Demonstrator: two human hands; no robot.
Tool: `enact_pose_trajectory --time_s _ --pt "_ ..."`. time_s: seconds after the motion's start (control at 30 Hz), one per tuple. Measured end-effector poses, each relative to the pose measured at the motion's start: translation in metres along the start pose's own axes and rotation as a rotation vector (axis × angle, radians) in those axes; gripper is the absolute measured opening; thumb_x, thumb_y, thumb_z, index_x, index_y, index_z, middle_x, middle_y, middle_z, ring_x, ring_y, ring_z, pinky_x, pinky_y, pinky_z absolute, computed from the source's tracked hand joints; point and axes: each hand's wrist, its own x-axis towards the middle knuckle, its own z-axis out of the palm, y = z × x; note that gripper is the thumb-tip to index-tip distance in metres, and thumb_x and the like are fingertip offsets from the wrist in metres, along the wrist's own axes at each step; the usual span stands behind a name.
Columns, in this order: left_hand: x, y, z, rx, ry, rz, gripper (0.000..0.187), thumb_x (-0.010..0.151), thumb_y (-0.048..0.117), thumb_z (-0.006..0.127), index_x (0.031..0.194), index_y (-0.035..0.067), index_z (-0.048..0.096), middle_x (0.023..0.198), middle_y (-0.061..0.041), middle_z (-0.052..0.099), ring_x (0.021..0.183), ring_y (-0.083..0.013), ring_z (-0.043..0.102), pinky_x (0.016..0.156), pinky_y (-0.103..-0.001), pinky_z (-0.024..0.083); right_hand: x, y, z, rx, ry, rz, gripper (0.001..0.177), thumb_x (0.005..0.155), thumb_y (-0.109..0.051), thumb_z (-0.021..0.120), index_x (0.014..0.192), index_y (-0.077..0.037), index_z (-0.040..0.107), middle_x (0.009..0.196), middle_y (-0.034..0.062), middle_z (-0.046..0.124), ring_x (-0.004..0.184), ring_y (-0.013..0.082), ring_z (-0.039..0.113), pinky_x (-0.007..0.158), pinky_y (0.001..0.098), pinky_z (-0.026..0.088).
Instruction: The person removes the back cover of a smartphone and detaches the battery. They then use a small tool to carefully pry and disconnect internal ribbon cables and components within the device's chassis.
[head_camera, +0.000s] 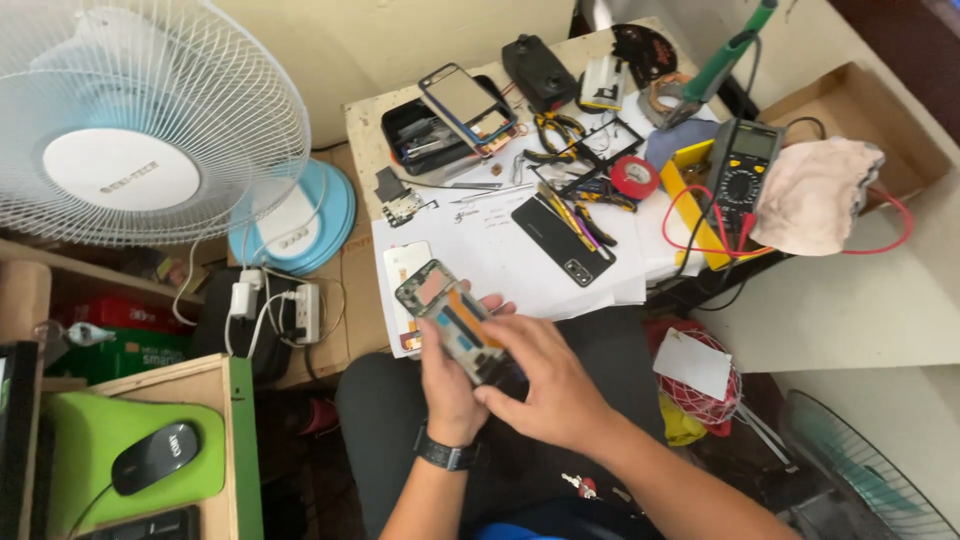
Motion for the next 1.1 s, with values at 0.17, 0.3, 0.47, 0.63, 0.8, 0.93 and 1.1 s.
enact_pose_trajectory --time_s 0.17,0.3,0.47,0.63,0.8,0.93,1.1 --pt "0.010 0.006 -0.024 -0.136 -0.101 -0.095 0.094 0.110 0.079 0.045 0.159 0.001 0.063 0.119 -0.025 0.083 0.114 -0.0473 0.081 0.095 -0.068 0.068 0.030 0.059 -0.024 0.136 -0.028 0.456 0.030 0.102 -0.041 0.080 0.120 -0.020 0.093 0.121 -0.0026 0.094 0.109 0.0106 0.084 0.093 0.0302 0.063" --pt "-0.005 0.018 -0.003 -0.108 -0.172 -0.114 0.109 0.105 0.085 0.046 0.165 -0.006 0.057 0.123 -0.029 0.079 0.105 -0.0462 0.082 0.082 -0.064 0.072 0.090 0.149 -0.031 -0.258 0.196 0.013 0.015 0.111 -0.021 0.071 0.110 -0.013 0.084 0.101 0.0103 0.079 0.102 0.0364 0.067 0.090 0.0511 0.051" --pt "-0.014 0.015 0.003 -0.206 -0.317 -0.181 0.110 0.105 0.082 0.051 0.169 -0.006 0.051 0.129 -0.032 0.077 0.107 -0.0451 0.082 0.085 -0.064 0.072 0.124 0.201 -0.010 -0.678 0.240 -0.082 0.013 0.097 -0.010 0.090 0.105 -0.004 0.081 0.105 0.0144 0.055 0.098 0.0432 0.054 0.070 0.0572 0.050" --pt "-0.011 0.008 -0.003 -0.176 -0.249 -0.175 0.115 0.105 0.088 0.039 0.169 -0.007 0.053 0.124 -0.037 0.078 0.103 -0.0533 0.082 0.081 -0.071 0.071 0.128 0.213 0.002 -0.815 0.283 -0.075 0.021 0.090 -0.015 0.092 0.099 -0.004 0.077 0.106 0.0162 0.061 0.104 0.0450 0.062 0.082 0.0559 0.056" --pt "-0.011 0.007 -0.003 -0.147 -0.185 -0.160 0.123 0.105 0.094 0.028 0.170 -0.007 0.055 0.118 -0.042 0.080 0.099 -0.0598 0.082 0.074 -0.077 0.071 0.120 0.199 0.004 -0.836 0.186 0.027 0.016 0.098 -0.010 0.086 0.104 -0.001 0.074 0.106 0.0160 0.062 0.109 0.0418 0.063 0.089 0.0503 0.054" --pt "-0.013 0.010 -0.004 -0.209 -0.252 -0.215 0.116 0.108 0.087 0.033 0.172 -0.008 0.052 0.122 -0.038 0.079 0.102 -0.0561 0.083 0.078 -0.076 0.071 0.106 0.163 -0.014 -0.562 0.128 0.164 0.008 0.115 -0.011 0.067 0.112 -0.004 0.069 0.103 0.0133 0.064 0.109 0.0412 0.064 0.094 0.0513 0.053" --pt "-0.012 0.006 -0.010 -0.275 -0.257 -0.255 0.106 0.110 0.078 0.039 0.174 -0.006 0.051 0.124 -0.035 0.078 0.103 -0.0525 0.083 0.080 -0.075 0.071 0.055 0.110 -0.036 0.103 0.197 0.320 0.024 0.121 -0.017 0.065 0.144 -0.019 0.056 0.104 0.0125 0.086 0.090 0.0316 0.081 0.086 0.0428 0.062"
